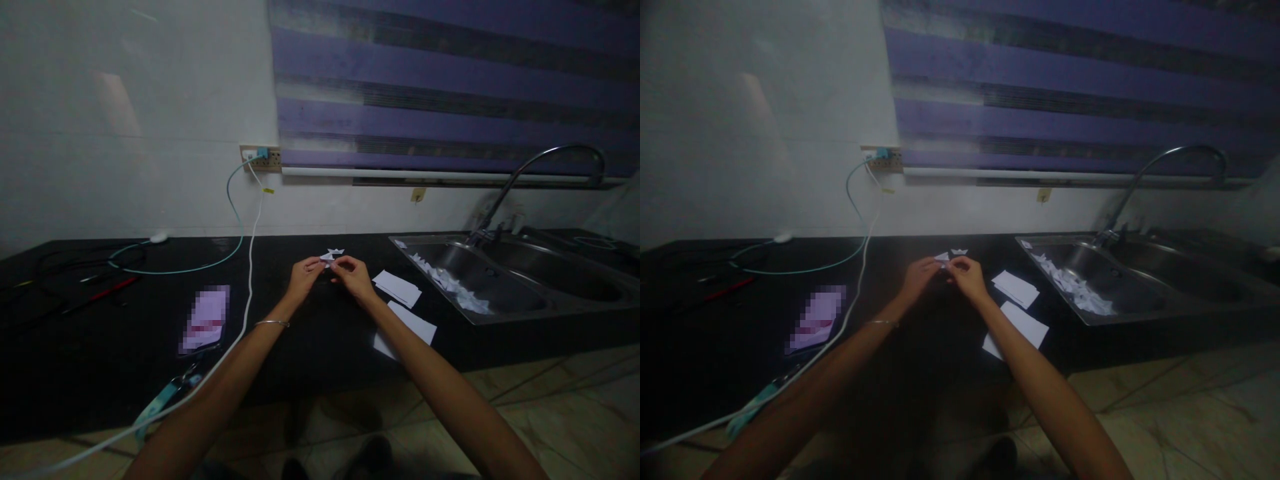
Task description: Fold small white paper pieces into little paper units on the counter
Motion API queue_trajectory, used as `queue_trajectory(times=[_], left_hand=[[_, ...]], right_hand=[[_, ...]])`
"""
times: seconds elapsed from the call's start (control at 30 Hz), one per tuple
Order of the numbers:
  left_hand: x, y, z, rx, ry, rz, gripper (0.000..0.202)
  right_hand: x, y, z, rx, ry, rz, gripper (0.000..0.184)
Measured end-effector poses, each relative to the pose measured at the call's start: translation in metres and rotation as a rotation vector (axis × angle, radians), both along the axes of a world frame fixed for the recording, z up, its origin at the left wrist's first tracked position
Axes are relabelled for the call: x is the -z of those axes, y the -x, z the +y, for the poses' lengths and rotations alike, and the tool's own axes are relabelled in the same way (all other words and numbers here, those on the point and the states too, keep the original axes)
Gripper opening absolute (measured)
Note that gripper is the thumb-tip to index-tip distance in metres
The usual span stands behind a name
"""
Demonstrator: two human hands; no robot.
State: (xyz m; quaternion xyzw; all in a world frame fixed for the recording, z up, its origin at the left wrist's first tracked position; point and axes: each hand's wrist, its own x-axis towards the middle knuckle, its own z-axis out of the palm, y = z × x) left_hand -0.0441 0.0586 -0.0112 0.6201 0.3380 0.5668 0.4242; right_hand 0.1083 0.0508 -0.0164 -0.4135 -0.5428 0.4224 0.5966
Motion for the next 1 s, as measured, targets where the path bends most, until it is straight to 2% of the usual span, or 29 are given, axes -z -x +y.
queue_trajectory(times=[0.17,0.33,0.5,0.63,0.73,0.9,1.0], left_hand=[[0.006,-0.001,0.002,0.013,0.018,-0.028,0.018],[0.014,-0.002,0.009,0.081,0.078,-0.074,0.029],[0.007,0.003,0.013,0.151,0.078,-0.004,0.04],[0.0,0.008,0.01,0.079,-0.04,0.06,0.035],[-0.002,0.009,0.007,0.032,-0.081,0.085,0.03],[-0.001,0.008,0.004,-0.048,-0.076,0.081,0.031],[0.0,0.007,0.004,-0.085,-0.079,0.052,0.03]], right_hand=[[0.002,0.0,0.001,-0.028,-0.045,0.021,0.032],[0.006,-0.002,0.007,-0.003,-0.039,0.029,0.032],[0.005,-0.007,0.009,0.036,-0.116,-0.076,0.025],[0.0,-0.011,0.007,0.042,-0.206,-0.2,0.022],[-0.002,-0.012,0.005,0.032,-0.212,-0.22,0.022],[-0.001,-0.008,0.005,0.011,-0.204,-0.129,0.022],[0.0,-0.004,0.006,-0.01,-0.164,-0.039,0.028]])
